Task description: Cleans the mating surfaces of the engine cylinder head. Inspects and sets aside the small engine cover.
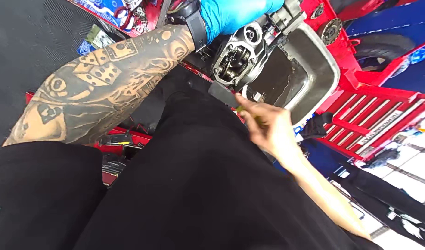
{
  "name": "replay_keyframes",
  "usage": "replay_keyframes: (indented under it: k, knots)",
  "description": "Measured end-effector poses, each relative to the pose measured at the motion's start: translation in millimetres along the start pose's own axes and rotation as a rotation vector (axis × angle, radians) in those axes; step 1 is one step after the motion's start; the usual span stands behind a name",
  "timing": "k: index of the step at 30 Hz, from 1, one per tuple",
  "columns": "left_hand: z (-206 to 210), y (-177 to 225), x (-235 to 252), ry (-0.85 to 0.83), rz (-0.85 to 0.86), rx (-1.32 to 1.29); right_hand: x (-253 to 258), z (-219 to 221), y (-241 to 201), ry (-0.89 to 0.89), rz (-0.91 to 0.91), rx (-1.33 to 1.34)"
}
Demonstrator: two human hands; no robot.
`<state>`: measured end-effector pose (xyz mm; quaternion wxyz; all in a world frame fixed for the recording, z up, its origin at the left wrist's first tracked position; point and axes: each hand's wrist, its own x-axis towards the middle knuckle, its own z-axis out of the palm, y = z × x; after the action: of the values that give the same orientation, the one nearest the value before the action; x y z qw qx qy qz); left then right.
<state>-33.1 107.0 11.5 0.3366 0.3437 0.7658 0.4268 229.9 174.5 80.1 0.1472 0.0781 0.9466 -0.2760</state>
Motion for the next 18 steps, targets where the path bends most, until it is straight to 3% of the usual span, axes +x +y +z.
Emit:
replay_keyframes:
  k: [3,6,10,18]
  knots:
    - [-3.7,5.8,5.7,0.09,-0.032,0.259,6.5,16.1,-4.3,-0.038,-0.01,-0.086]
    - [-8.8,-0.1,3.4,0.083,-0.055,0.259,-13.0,4.1,11.7,-0.083,-0.042,0.04]
    - [-11.3,-2.9,6.3,0.048,-0.044,0.226,-20.4,-4.3,19.3,-0.01,0.01,0.184]
    - [-10.6,-7.2,10.8,0.05,-0.019,0.197,-23.2,26.1,13.4,0.139,0.072,0.373]
